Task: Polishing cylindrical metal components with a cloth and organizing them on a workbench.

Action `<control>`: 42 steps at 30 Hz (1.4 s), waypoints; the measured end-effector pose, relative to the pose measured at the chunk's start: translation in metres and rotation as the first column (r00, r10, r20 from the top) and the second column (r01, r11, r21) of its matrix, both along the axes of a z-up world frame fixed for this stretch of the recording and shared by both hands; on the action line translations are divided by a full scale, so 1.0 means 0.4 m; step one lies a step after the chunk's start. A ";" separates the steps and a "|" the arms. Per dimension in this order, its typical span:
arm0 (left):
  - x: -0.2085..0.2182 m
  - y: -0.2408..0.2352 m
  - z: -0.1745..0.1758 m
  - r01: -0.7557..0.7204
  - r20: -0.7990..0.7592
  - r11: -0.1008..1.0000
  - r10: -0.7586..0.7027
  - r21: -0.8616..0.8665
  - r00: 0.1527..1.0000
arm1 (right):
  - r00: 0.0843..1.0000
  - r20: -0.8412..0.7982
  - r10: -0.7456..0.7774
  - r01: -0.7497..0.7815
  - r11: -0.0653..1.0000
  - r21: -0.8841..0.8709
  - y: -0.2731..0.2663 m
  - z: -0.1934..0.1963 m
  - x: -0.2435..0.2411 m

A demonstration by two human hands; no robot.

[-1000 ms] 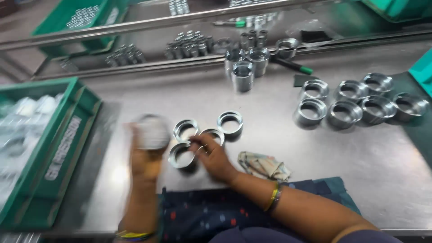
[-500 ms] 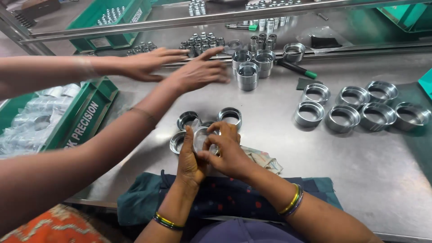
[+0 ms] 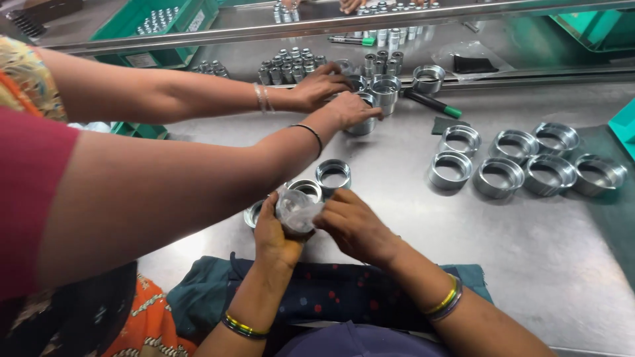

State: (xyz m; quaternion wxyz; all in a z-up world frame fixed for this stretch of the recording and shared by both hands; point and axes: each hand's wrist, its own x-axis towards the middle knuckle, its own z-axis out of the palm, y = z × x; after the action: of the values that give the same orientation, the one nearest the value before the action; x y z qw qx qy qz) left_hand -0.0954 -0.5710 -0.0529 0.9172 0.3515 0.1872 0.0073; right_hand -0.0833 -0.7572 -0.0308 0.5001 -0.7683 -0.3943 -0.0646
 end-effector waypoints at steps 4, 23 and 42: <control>-0.018 -0.035 0.076 -0.073 -0.166 0.988 0.050 -0.137 0.985 | 0.987 0.141 -0.081 0.042 0.965 0.260 0.013 -0.093 0.018; 0.051 0.006 0.029 -0.211 -0.075 0.976 0.207 -0.051 0.976 | 0.597 -0.697 0.396 0.370 0.635 0.678 -0.026 -0.133 0.096; 0.181 0.210 0.242 -0.834 0.798 0.205 0.245 0.513 0.551 | 0.382 -0.734 0.562 0.579 0.473 0.664 -0.092 -0.095 0.139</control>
State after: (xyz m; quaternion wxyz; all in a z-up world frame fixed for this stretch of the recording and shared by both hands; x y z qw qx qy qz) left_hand -0.0228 -0.4871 0.0440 0.5337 0.6460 -0.0034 0.5457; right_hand -0.0277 -0.7938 -0.0687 0.9401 -0.2844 0.0582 0.1789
